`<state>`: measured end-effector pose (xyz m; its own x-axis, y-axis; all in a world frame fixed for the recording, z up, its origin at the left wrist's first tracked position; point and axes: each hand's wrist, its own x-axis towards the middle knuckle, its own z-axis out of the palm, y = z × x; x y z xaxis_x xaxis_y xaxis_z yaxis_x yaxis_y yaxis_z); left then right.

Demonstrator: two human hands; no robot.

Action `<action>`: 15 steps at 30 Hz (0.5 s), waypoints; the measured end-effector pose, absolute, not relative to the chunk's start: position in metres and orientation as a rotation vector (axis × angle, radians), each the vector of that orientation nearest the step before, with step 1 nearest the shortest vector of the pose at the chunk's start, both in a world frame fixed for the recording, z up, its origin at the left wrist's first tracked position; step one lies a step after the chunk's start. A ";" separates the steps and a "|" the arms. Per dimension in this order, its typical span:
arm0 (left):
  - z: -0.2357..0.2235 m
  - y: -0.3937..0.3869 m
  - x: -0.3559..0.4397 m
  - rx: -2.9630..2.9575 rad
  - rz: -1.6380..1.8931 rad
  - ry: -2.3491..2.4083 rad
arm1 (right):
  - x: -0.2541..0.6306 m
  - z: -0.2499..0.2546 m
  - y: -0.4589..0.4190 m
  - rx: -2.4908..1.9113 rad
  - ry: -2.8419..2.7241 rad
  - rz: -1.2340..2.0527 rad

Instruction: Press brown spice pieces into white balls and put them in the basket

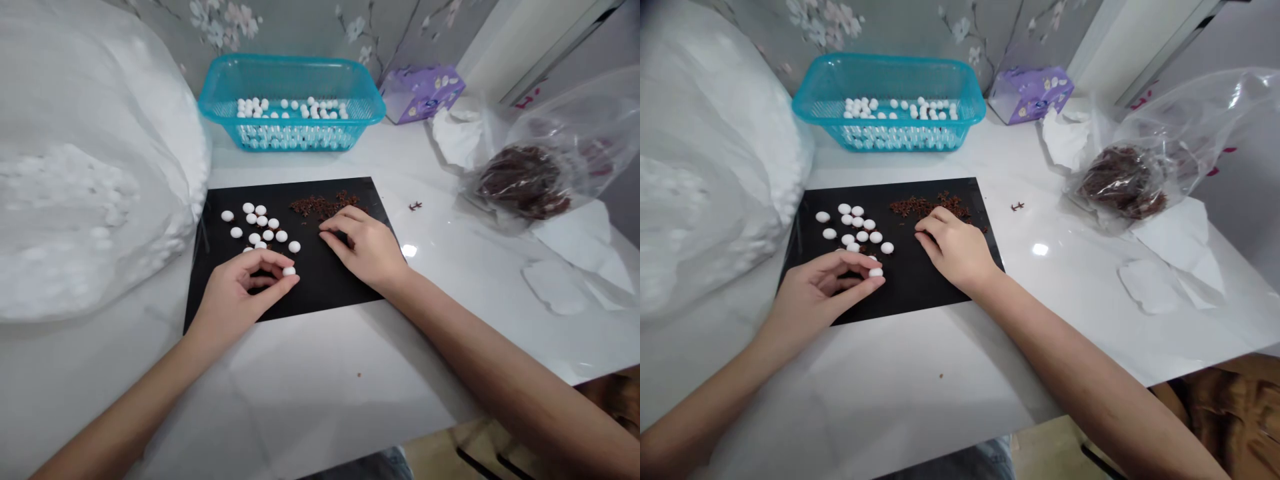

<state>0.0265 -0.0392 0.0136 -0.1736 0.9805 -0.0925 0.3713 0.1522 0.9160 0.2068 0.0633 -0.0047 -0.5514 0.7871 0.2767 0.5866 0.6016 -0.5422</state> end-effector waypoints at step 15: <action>0.015 -0.036 0.021 1.114 1.157 1.568 | 0.191 0.003 0.036 -0.828 -1.655 1.855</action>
